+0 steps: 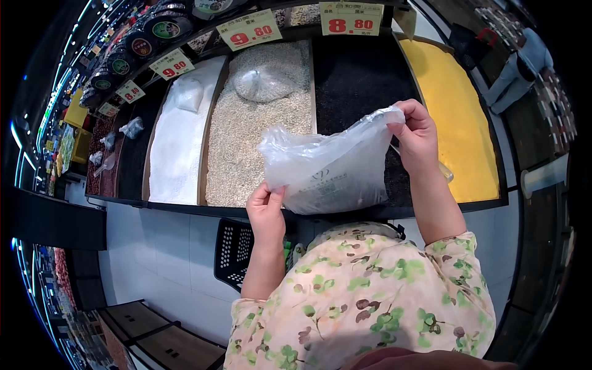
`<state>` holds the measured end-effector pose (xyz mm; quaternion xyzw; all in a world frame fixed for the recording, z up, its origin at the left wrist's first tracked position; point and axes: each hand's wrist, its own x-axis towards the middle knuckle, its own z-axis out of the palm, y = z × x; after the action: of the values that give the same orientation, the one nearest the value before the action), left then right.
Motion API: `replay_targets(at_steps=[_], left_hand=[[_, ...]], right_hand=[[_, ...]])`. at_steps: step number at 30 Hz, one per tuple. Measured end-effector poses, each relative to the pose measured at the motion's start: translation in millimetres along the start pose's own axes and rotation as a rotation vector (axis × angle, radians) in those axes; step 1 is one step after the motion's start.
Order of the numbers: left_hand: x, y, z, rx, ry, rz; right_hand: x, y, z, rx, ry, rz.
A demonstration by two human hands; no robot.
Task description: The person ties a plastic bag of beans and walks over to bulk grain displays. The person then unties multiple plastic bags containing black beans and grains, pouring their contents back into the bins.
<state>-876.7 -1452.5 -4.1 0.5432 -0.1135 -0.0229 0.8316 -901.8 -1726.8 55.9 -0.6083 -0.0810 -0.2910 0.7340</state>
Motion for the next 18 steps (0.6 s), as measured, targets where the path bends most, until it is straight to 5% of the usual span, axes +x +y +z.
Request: replay_targets(at_steps=[11, 14, 18], left_hand=[[9, -14, -4, 0.124, 0.076, -0.011], [12, -20, -3, 0.151, 0.079, -0.022], [13, -21, 4, 0.192, 0.074, -0.011]], right_hand=[[5, 13, -2, -0.226, -0.078, 0.048], [7, 7, -8, -0.64, -0.175, -0.031], [-5, -30, 26, -1.027, -0.235, -0.468]])
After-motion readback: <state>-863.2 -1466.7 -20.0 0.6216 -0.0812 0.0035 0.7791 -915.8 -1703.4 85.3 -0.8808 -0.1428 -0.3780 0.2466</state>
